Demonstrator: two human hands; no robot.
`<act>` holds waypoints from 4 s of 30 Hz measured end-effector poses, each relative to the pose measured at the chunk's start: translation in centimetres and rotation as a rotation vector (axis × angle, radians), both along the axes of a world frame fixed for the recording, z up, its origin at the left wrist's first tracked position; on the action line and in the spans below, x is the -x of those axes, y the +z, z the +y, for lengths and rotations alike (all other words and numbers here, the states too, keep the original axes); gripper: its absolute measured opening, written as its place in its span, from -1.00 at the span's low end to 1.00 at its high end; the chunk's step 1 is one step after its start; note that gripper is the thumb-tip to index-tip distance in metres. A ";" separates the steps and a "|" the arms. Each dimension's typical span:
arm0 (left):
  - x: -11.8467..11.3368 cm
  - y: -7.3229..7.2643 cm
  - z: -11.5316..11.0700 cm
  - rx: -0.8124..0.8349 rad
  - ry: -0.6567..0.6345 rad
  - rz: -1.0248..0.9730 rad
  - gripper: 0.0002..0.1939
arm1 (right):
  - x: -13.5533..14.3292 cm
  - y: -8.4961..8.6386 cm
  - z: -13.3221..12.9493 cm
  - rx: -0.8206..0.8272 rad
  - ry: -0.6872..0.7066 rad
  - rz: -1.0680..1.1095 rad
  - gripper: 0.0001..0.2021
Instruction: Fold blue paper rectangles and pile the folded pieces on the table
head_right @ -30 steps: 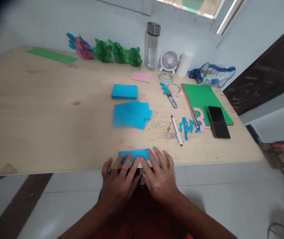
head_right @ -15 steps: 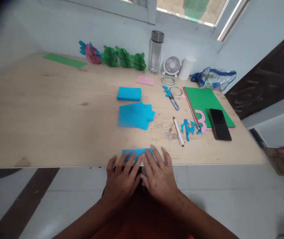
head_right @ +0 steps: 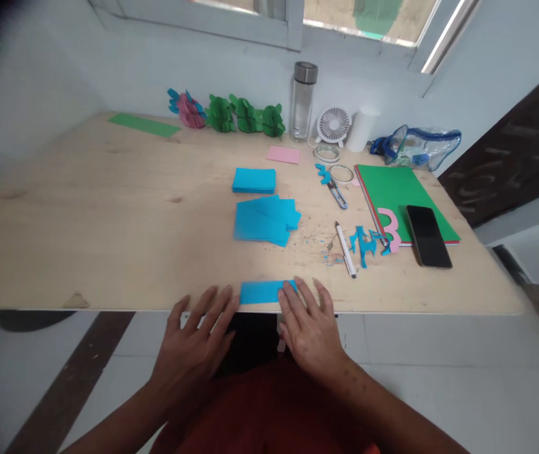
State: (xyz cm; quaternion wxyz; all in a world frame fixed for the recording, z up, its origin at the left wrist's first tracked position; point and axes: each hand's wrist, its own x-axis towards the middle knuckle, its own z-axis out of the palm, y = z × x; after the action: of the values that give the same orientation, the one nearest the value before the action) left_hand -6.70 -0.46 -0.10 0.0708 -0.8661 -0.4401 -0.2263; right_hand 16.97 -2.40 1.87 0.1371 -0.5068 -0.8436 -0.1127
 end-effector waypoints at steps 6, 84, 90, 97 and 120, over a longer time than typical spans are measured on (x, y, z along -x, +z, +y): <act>-0.5 1.4 0.1 0.062 -0.020 -0.101 -0.44 | 0.4 0.5 0.0 -0.012 -0.008 0.041 -0.56; -2.8 5.8 18.8 -0.063 -0.444 0.306 -0.81 | 0.2 1.7 16.6 0.103 -0.129 0.211 -0.68; -2.9 6.0 18.4 -0.050 -0.454 0.310 -0.80 | 0.2 1.6 16.6 0.096 -0.129 0.235 -0.67; -2.7 5.8 18.7 0.005 -0.417 0.268 -0.77 | 0.2 1.6 16.5 0.094 -0.119 0.241 -0.69; 0.2 5.3 9.1 -0.116 -0.477 -0.076 -0.78 | 0.1 2.2 16.4 0.131 -0.114 0.234 -0.56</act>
State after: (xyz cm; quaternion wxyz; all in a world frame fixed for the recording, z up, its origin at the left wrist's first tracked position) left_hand -6.90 8.62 5.16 0.0481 -0.9309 -0.2118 -0.2938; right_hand 16.90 14.04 4.05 0.1947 -0.5712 -0.7974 -0.0051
